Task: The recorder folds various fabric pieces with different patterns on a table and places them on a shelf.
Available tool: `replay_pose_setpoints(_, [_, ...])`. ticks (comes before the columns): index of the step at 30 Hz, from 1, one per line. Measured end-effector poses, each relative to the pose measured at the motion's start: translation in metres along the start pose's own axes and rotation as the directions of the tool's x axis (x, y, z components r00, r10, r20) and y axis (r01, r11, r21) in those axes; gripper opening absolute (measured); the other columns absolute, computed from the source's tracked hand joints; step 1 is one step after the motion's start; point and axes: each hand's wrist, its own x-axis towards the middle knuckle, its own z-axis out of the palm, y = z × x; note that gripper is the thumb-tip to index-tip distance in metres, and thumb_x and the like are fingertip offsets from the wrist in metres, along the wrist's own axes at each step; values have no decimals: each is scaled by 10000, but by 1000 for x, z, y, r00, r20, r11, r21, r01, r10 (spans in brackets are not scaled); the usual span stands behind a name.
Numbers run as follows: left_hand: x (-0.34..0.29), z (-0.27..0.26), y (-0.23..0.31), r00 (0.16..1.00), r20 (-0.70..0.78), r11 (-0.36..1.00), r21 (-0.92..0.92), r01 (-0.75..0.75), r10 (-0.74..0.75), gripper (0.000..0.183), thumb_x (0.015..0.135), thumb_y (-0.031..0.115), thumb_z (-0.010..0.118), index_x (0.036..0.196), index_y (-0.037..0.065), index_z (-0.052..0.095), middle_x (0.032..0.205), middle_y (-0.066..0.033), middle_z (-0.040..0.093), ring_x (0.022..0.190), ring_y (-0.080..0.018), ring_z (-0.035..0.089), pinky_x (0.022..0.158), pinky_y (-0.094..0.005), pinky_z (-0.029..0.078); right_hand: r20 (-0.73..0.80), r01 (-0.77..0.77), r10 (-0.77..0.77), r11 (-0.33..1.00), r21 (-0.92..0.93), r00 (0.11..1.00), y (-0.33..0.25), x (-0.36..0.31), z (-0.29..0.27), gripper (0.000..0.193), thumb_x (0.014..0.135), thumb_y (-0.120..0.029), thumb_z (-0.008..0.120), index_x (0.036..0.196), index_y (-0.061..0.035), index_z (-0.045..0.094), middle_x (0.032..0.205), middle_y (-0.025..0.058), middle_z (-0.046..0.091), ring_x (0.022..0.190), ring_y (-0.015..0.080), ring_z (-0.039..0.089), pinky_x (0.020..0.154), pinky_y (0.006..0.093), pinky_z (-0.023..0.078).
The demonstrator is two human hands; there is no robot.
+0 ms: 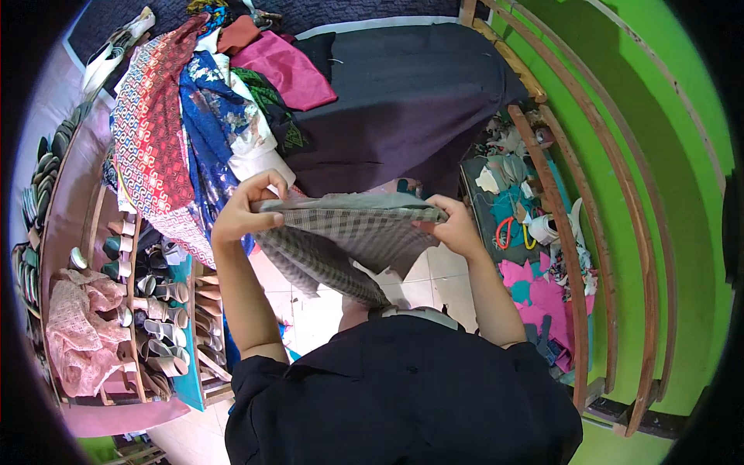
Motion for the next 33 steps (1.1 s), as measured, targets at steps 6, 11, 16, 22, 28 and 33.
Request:
replay_pose_setpoints(6, [0,26,-41,952,-274,892,385,237,-135,255,774,11,586,1012,45,499,730,24,476,625,-43,431,543,-192,349,-62,145,-143,989,29,988,-25,-14,6,188,661,-27,694,766,-29,538,687,-32,517,657,28,453,580,199,378])
replay_pose_setpoints(11, [19,106,-31,907,-132,841,446,-306,400,399,610,155,764,942,43,575,887,-60,548,818,-177,523,741,-303,420,32,23,-33,965,262,999,-53,-22,38,205,695,-69,714,850,-35,585,781,-6,577,748,49,524,681,221,421])
replay_pose_setpoints(16, [25,133,-44,941,-109,920,272,-282,321,478,633,212,762,1015,24,544,983,-84,555,957,-202,526,832,-322,415,127,129,-165,959,253,978,-56,-26,40,203,739,-62,682,896,-9,565,826,-7,568,784,55,522,731,215,425])
replay_pose_setpoints(22, [27,134,-52,985,-73,984,-77,-163,157,361,766,185,654,1055,7,530,995,-78,554,981,-168,512,865,-308,393,199,-18,-89,876,483,976,-48,-32,28,179,746,21,631,913,-6,572,871,-1,577,822,62,529,757,215,418])
replay_pose_setpoints(28, [37,155,-56,971,-143,981,37,-190,194,340,741,137,679,1025,20,534,919,-59,540,872,-146,508,817,-277,392,136,-27,-60,829,558,989,-47,-35,27,143,803,-9,547,938,19,583,884,13,586,805,58,528,726,193,406])
replay_pose_setpoints(33, [48,164,-62,868,-310,917,33,-398,388,309,689,115,719,922,30,534,890,-41,551,875,-157,515,816,-281,386,103,-91,33,771,630,994,-49,-37,24,152,830,-69,545,939,22,600,849,9,592,756,44,523,665,177,399])
